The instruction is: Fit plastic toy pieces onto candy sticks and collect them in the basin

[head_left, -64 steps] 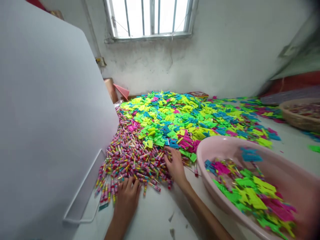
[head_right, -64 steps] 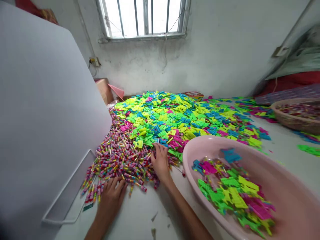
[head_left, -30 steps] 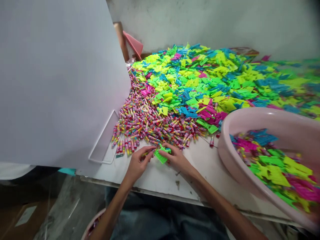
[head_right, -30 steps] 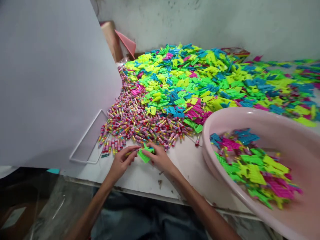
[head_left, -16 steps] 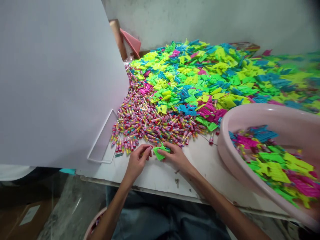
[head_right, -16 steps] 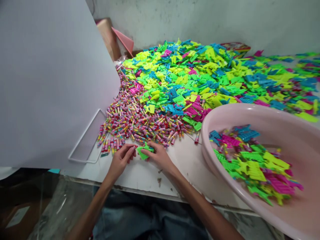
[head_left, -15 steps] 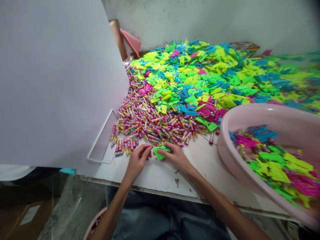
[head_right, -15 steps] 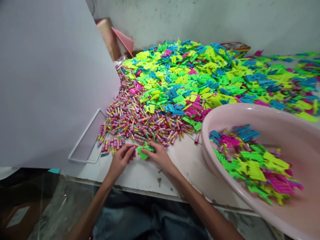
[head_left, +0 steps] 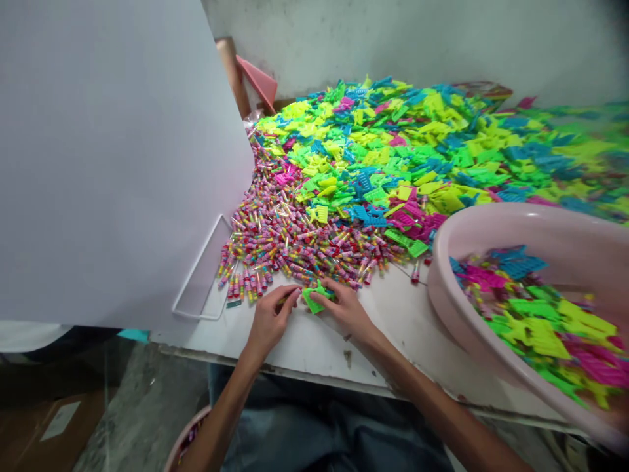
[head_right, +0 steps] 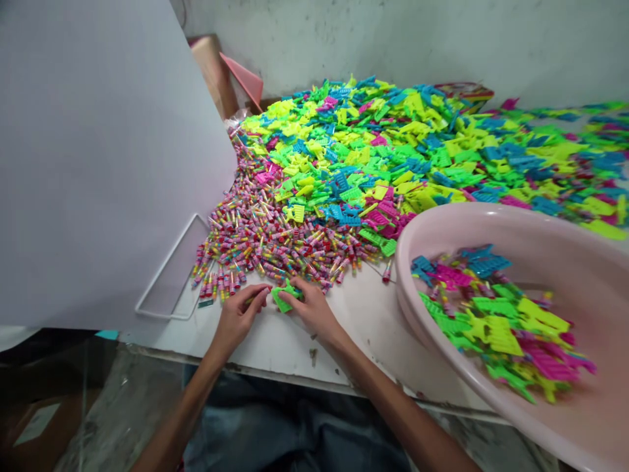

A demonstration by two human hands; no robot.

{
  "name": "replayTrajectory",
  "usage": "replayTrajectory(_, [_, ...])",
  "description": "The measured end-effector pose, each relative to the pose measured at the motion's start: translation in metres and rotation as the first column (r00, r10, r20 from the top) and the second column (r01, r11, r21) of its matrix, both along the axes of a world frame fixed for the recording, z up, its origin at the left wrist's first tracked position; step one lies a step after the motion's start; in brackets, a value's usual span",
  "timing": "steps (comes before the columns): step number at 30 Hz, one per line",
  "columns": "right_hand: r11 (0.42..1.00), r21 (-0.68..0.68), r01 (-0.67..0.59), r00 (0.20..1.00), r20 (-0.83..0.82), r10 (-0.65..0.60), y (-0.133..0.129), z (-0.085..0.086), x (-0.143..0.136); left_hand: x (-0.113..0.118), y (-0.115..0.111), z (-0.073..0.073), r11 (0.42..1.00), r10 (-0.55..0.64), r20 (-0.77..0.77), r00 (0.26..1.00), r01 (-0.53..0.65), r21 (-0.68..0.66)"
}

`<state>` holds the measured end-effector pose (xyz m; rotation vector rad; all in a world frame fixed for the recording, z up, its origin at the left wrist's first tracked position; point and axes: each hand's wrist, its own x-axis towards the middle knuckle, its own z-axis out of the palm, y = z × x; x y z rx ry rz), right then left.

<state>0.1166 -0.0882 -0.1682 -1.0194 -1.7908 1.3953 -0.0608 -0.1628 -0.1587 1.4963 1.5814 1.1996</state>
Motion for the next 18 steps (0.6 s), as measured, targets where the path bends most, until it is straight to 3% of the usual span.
replayTrajectory(11, [0.999,0.010,0.035,0.999,-0.021,-0.035,-0.004,-0.002,0.000,0.000,0.002,0.002,0.989,-0.077,-0.271,0.959,0.109,0.101])
replayTrajectory(15, [0.995,-0.017,0.103,0.994,-0.042,-0.104,-0.004,-0.003,-0.005,0.012,0.000,-0.003,0.991,0.019,-0.419,0.908,0.038,0.127])
replayTrajectory(18, [0.991,-0.050,0.127,0.989,-0.064,-0.130,-0.006,-0.002,-0.009,0.023,-0.003,-0.002,0.988,0.126,-0.558,0.820,-0.053,0.144])
